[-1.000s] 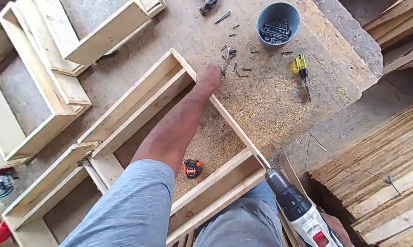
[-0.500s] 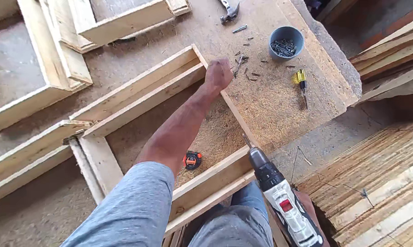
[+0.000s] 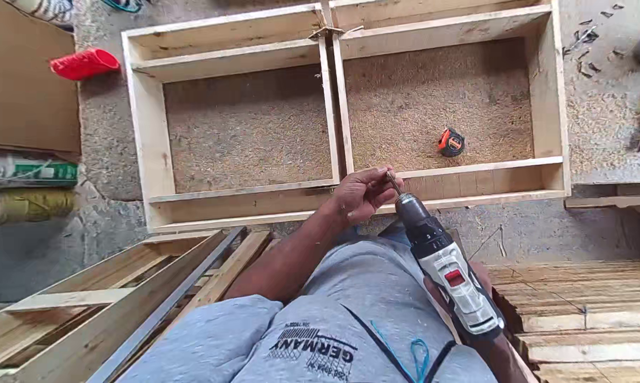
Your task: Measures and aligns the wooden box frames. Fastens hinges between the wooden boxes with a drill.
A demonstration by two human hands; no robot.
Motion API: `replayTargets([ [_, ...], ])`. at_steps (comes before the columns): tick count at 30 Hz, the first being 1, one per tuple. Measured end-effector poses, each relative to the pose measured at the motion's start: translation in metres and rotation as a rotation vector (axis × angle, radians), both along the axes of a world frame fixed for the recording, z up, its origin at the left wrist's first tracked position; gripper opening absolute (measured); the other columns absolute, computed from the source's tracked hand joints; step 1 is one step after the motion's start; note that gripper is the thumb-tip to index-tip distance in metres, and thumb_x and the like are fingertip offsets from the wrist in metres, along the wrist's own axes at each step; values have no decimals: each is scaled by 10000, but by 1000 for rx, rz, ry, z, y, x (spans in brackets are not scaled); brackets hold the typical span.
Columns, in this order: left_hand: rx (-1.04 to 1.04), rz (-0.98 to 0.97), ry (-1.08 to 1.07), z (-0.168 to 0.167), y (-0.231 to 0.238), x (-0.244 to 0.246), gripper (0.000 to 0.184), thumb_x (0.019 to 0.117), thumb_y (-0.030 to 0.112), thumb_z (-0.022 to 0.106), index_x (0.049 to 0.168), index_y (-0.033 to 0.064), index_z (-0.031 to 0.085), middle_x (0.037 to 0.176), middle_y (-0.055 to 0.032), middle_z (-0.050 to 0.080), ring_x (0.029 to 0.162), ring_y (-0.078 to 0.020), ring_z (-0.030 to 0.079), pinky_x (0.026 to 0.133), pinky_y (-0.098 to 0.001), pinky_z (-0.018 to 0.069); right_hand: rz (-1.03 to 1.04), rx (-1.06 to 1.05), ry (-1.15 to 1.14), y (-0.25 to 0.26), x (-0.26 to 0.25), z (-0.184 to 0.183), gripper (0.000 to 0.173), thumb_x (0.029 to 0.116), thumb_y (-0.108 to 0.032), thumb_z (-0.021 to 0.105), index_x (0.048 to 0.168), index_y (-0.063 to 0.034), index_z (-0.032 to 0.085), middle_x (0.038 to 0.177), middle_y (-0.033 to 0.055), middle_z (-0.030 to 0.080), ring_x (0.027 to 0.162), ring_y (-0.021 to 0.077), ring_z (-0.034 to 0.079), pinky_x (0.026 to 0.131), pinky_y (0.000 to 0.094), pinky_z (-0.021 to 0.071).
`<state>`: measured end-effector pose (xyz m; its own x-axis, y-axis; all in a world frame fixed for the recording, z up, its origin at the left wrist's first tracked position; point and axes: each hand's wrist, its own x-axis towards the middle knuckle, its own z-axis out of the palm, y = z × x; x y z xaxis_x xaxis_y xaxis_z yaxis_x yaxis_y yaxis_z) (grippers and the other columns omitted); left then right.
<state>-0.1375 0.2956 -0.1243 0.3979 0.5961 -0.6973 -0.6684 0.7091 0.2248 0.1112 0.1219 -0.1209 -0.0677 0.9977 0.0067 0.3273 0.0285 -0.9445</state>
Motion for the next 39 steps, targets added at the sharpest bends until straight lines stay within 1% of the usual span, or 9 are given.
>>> replayTargets([
  [3, 5, 58, -39, 2, -22, -45, 197, 1075, 88, 454, 1042, -30, 608, 880, -156, 711, 770, -200, 741, 704, -280, 636, 55, -10, 46, -16, -37, 1, 372, 862, -389, 818, 1104, -118, 738, 985, -55, 762, 945, -25, 698, 862, 208, 592],
  [9, 129, 24, 152, 3, -46, -95, 116, 1052, 17, 475, 1090, -26, 576, 878, -137, 711, 780, -204, 745, 712, -302, 643, 206, 4, -71, -16, -74, 28, 318, 960, -386, 690, 1143, -127, 715, 978, -36, 750, 935, -32, 684, 855, 210, 578],
  [15, 56, -116, 368, -13, -65, -109, 144, 1024, 1, 557, 1160, -45, 563, 916, -141, 711, 794, -220, 746, 723, -331, 648, 423, 99, -523, -3, -71, 22, 383, 1011, -386, 489, 1173, -128, 721, 871, 96, 751, 753, 263, 741, 598, 524, 586],
  [21, -53, 59, 207, -47, -91, -92, 174, 1083, 84, 485, 1213, -17, 545, 921, -114, 703, 828, -195, 741, 781, -314, 639, 406, -53, -237, -18, -64, -18, 463, 979, -484, 561, 1173, -89, 704, 929, 65, 756, 847, 139, 732, 736, 416, 606],
  [30, 22, -149, 228, -65, -104, -116, 354, 1135, 208, 361, 1326, -2, 572, 1046, -128, 731, 897, -214, 735, 831, -376, 623, 362, -56, -198, -28, -88, -29, 472, 974, -480, 570, 1175, -74, 701, 932, 75, 759, 857, 137, 735, 752, 408, 608],
  [33, 212, -477, 545, -65, -96, -143, 327, 1117, 162, 419, 1279, -37, 622, 1055, -126, 758, 887, -209, 760, 803, -370, 646, 310, -88, -214, -40, -109, -33, 446, 966, -456, 591, 1163, -75, 713, 954, 72, 766, 868, 141, 740, 759, 428, 611],
  [35, 583, -756, 1086, -66, -87, -171, 297, 1071, 241, 546, 1242, 63, 712, 1098, -30, 769, 965, -106, 746, 876, -291, 624, 273, -102, -223, -46, -124, -36, 442, 949, -436, 617, 1167, -64, 716, 963, 79, 769, 873, 148, 743, 766, 436, 613],
  [37, 1007, -831, 1585, -82, -73, -200, 371, 1008, 352, 639, 1245, 79, 722, 1220, -86, 731, 1185, -228, 668, 1051, -440, 520, 233, -114, -202, -51, -139, -38, 471, 933, -442, 634, 1186, -51, 709, 979, 83, 771, 894, 133, 742, 793, 420, 615],
  [39, 1196, -916, 1767, -101, -47, -216, 478, 963, 402, 692, 1301, 65, 672, 1337, -163, 657, 1310, -374, 568, 1103, -581, 432, 203, -121, -197, -53, -151, -39, 482, 925, -469, 642, 1178, -64, 708, 970, 71, 771, 891, 116, 740, 788, 402, 615],
])
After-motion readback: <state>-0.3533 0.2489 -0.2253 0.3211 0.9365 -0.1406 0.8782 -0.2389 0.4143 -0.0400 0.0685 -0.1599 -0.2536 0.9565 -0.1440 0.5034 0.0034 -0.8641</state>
